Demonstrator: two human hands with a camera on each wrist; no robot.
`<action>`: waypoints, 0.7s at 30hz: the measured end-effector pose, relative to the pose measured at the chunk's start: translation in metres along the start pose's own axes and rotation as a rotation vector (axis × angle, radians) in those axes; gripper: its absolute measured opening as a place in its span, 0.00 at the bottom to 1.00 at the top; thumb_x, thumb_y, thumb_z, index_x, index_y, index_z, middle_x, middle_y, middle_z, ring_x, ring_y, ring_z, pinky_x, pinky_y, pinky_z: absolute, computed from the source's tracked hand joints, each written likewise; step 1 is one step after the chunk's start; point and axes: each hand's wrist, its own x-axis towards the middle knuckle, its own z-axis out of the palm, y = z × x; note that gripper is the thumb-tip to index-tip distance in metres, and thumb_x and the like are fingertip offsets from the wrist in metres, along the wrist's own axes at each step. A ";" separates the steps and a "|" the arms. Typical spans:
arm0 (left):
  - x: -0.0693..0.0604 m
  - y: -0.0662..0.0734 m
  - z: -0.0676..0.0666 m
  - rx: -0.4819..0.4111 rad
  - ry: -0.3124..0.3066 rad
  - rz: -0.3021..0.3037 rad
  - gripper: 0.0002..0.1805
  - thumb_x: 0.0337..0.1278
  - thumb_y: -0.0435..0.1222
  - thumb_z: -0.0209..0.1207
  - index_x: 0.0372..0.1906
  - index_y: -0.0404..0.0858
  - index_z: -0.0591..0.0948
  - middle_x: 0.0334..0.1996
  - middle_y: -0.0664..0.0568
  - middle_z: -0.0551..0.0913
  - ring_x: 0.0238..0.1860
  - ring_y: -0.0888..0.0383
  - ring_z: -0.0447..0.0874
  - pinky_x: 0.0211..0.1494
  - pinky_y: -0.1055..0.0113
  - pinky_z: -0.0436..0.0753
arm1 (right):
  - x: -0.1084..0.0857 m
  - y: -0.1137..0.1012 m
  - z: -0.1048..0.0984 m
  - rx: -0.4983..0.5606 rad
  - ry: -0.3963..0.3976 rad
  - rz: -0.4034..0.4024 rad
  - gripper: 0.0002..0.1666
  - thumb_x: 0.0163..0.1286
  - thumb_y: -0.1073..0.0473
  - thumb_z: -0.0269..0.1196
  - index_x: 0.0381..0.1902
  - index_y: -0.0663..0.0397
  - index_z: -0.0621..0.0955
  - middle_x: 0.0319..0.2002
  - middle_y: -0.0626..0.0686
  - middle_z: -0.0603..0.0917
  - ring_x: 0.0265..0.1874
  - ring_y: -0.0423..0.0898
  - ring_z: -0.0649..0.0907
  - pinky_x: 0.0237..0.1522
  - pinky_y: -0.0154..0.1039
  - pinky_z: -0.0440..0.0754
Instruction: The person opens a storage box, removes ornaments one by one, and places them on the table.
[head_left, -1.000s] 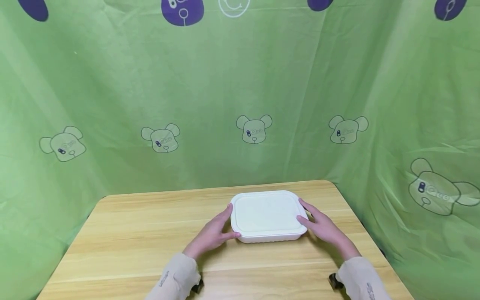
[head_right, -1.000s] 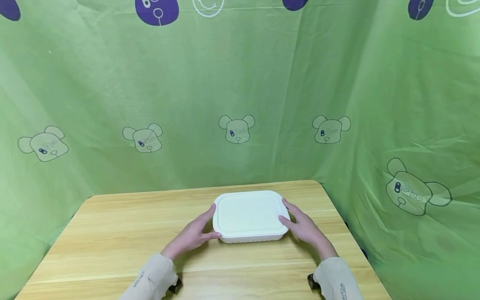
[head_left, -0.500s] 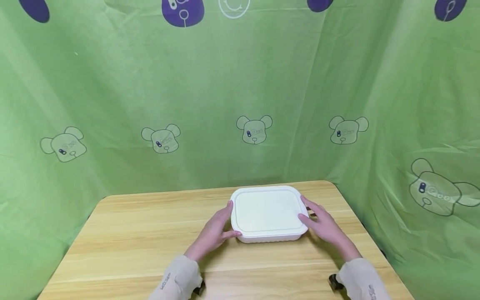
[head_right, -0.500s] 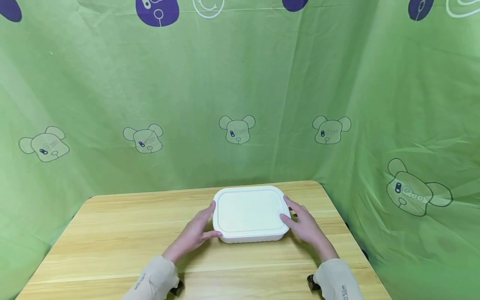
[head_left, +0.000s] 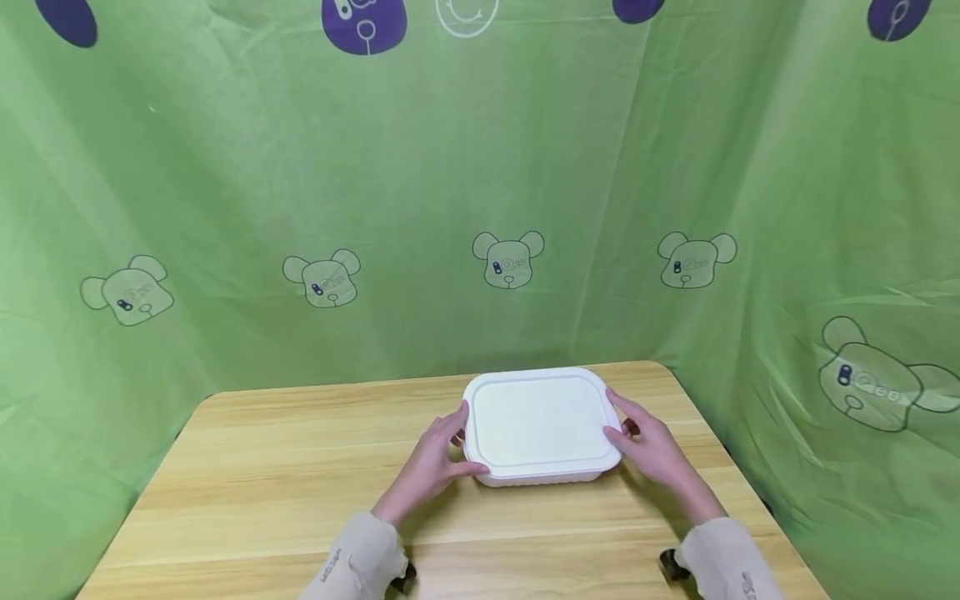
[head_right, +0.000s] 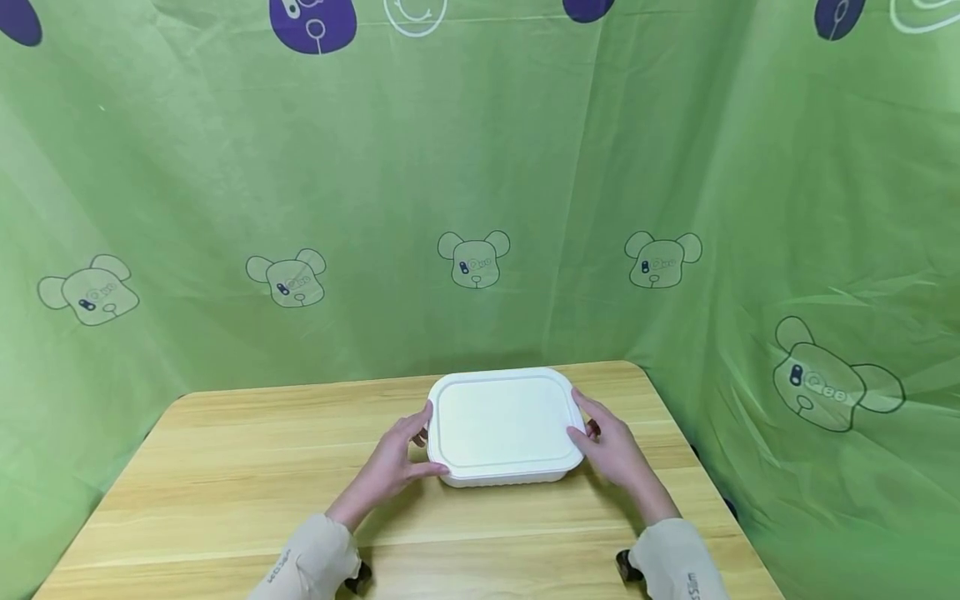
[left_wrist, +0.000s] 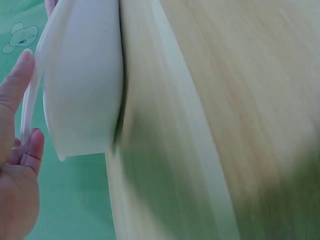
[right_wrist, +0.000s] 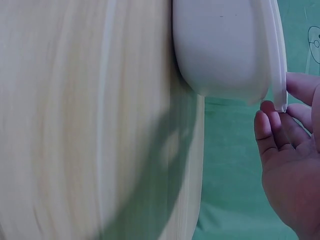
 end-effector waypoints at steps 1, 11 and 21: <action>0.000 0.001 0.000 -0.021 -0.002 -0.009 0.60 0.44 0.46 0.79 0.80 0.35 0.59 0.48 0.55 0.83 0.46 0.59 0.79 0.55 0.61 0.84 | 0.000 0.000 0.000 0.000 0.002 -0.003 0.39 0.76 0.57 0.65 0.79 0.58 0.64 0.42 0.55 0.80 0.33 0.39 0.74 0.34 0.30 0.77; -0.002 0.008 -0.003 -0.185 -0.019 -0.079 0.56 0.46 0.38 0.80 0.79 0.33 0.61 0.46 0.52 0.82 0.39 0.64 0.81 0.49 0.61 0.88 | -0.006 0.000 -0.004 -0.004 -0.006 0.020 0.38 0.75 0.58 0.66 0.78 0.58 0.66 0.58 0.62 0.81 0.34 0.40 0.76 0.34 0.30 0.80; -0.013 0.013 -0.007 -0.327 -0.061 -0.139 0.56 0.47 0.33 0.79 0.81 0.37 0.60 0.70 0.43 0.76 0.38 0.62 0.84 0.46 0.70 0.88 | -0.012 0.001 -0.011 0.029 -0.017 0.034 0.36 0.73 0.59 0.67 0.75 0.58 0.71 0.40 0.55 0.81 0.28 0.39 0.75 0.27 0.31 0.78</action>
